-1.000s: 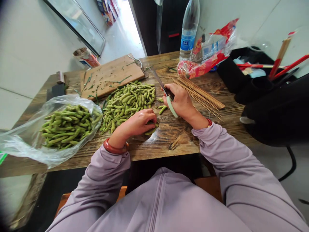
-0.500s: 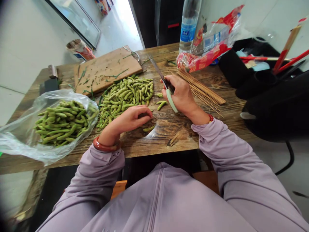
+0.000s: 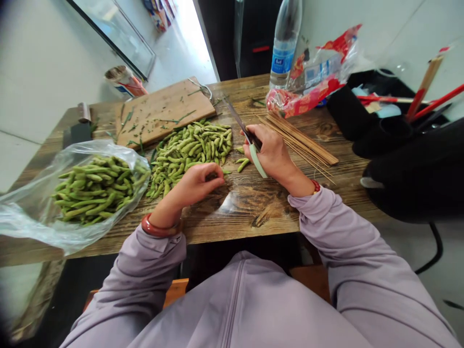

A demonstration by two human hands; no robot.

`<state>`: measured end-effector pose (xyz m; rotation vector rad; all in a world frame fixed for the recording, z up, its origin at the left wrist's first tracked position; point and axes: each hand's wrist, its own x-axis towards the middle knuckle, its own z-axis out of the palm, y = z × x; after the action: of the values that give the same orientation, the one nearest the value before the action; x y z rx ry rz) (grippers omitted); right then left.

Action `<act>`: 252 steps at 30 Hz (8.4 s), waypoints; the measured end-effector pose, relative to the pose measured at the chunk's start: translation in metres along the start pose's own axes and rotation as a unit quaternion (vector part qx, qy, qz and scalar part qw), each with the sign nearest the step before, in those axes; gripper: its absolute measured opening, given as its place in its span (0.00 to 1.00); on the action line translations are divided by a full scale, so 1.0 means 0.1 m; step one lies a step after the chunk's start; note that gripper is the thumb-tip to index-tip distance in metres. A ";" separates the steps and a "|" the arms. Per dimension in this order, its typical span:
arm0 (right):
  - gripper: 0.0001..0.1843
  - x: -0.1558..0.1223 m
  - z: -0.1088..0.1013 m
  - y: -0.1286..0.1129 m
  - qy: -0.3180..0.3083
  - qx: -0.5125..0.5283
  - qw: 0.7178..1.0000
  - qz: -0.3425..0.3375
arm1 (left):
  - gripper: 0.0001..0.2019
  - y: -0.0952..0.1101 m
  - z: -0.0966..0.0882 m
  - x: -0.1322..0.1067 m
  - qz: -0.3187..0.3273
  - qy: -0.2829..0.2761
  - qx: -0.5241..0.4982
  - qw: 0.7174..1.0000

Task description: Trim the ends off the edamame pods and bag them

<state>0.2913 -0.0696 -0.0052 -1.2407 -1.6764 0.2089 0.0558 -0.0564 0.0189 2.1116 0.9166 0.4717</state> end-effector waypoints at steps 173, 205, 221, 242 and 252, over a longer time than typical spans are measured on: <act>0.24 -0.03 -0.01 0.03 -0.277 -0.224 0.934 0.018 | 0.15 -0.05 -0.04 0.26 -0.137 0.079 -0.431 0.888; 0.20 -0.04 -0.02 -0.02 -0.180 -0.047 0.983 -0.007 | 0.13 0.05 0.14 0.30 -0.103 0.085 -0.355 0.925; 0.16 -0.08 -0.02 -0.12 -0.201 -0.053 0.978 0.011 | 0.16 -0.05 0.08 0.22 -0.103 0.058 -0.462 0.879; 0.25 -0.11 -0.02 -0.13 -0.258 -0.040 0.965 -0.006 | 0.09 -0.01 0.11 0.23 -0.078 0.152 -0.335 0.926; 0.23 -0.12 0.00 -0.15 -0.262 -0.085 0.961 -0.025 | 0.09 0.04 0.11 0.22 -0.081 0.152 -0.326 0.930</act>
<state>0.2814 -0.0855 -0.0030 -1.3443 -2.2157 0.3963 0.0789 -0.0480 0.0156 1.3690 0.9303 0.8953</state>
